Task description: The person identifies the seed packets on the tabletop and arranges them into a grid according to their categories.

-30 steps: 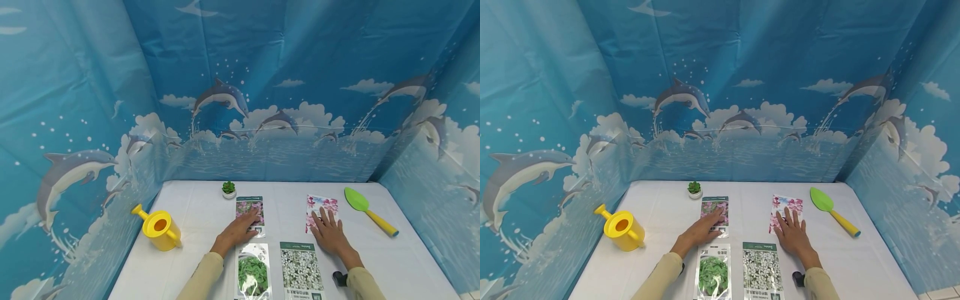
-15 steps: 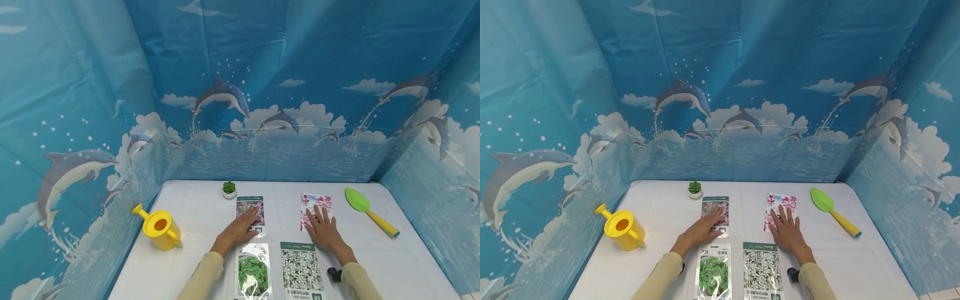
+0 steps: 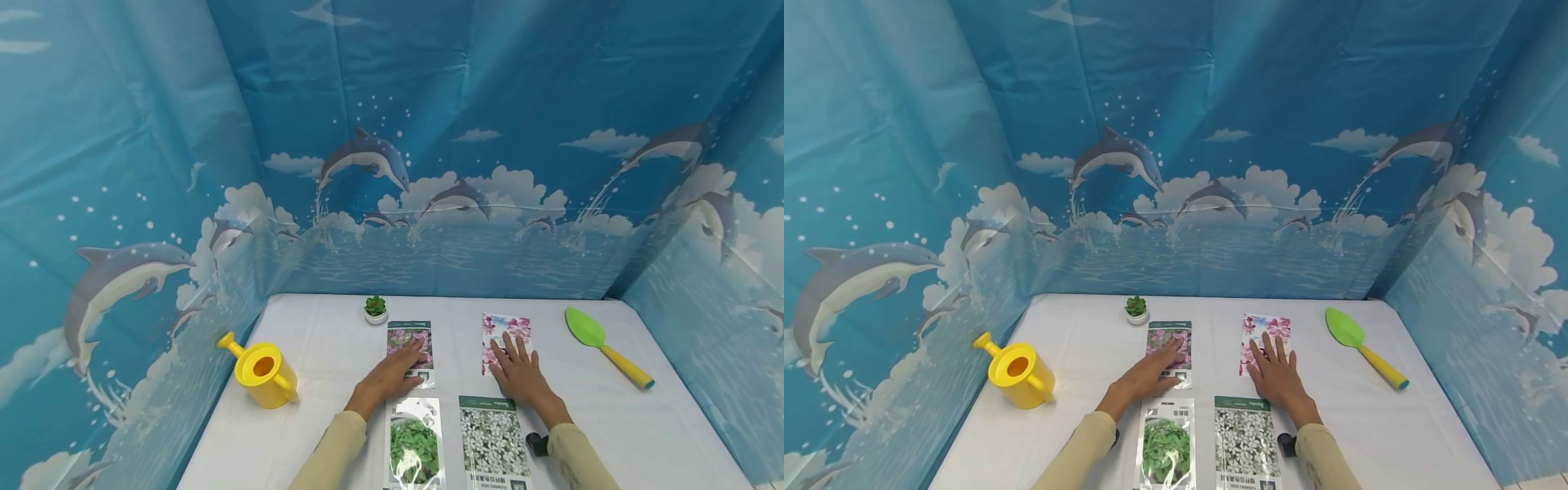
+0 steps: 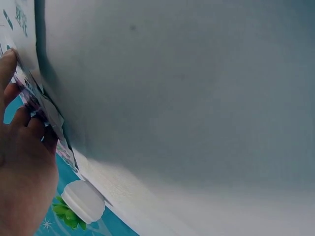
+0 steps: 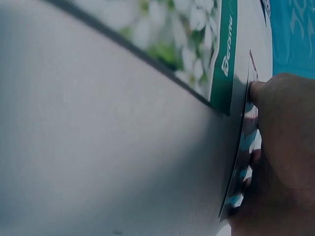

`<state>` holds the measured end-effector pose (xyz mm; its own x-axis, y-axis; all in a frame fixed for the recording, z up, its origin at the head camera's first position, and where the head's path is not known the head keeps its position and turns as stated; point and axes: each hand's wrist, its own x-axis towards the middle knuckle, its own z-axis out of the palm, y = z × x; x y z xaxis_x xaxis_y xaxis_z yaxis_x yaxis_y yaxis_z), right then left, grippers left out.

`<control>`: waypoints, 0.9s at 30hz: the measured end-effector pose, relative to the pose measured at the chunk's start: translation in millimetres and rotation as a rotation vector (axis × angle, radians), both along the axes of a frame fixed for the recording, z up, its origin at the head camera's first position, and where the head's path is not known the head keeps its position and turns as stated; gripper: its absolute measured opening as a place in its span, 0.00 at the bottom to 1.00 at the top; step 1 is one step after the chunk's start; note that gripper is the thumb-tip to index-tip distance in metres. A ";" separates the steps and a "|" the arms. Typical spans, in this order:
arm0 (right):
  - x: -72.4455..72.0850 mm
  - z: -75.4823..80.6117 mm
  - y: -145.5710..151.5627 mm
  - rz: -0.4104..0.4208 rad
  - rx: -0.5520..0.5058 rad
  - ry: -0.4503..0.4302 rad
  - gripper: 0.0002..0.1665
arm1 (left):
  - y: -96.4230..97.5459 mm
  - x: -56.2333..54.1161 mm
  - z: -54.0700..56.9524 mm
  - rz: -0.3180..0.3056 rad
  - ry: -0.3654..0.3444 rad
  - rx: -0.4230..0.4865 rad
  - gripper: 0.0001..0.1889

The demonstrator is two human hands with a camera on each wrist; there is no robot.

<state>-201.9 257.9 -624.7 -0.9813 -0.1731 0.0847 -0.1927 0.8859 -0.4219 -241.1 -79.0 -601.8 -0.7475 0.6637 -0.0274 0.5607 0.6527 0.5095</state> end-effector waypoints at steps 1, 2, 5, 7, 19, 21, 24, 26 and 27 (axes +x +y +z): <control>-0.5 -0.4 -1.0 0.003 -0.004 0.006 0.39 | -0.2 0.0 -0.5 0.002 0.001 -0.001 0.27; -0.9 -0.8 -2.1 0.008 -0.008 0.006 0.39 | -0.4 -0.1 -1.0 0.003 0.002 0.000 0.27; -1.2 2.0 -6.6 0.021 -0.005 0.025 0.38 | -1.1 -0.8 -2.6 0.003 0.007 0.000 0.28; -1.7 4.8 -9.8 0.023 -0.002 0.018 0.37 | -1.1 -1.2 -2.9 0.002 0.010 0.000 0.28; -7.3 2.3 -19.6 0.065 0.014 -0.003 0.38 | 0.0 -1.9 -2.6 0.011 0.007 -0.022 0.28; -6.9 2.7 -22.5 0.070 0.007 0.015 0.37 | -0.6 -2.1 -2.9 0.005 0.015 -0.018 0.28; -7.0 -1.8 -24.2 0.086 -0.030 0.059 0.37 | -0.8 -2.2 -3.6 0.002 0.020 -0.016 0.29; -6.7 -4.2 -25.1 0.102 -0.056 0.093 0.36 | -0.8 -2.2 -4.1 0.009 0.010 -0.017 0.29; -6.8 -6.0 -25.9 0.113 -0.070 0.102 0.36 | -1.0 -2.1 -4.1 0.013 0.006 -0.019 0.29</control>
<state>-208.8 232.1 -630.7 -0.9415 -0.2722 0.1985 -0.3345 0.8252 -0.4551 -243.3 -80.0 -605.9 -0.7566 0.6529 -0.0357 0.5548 0.6699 0.4934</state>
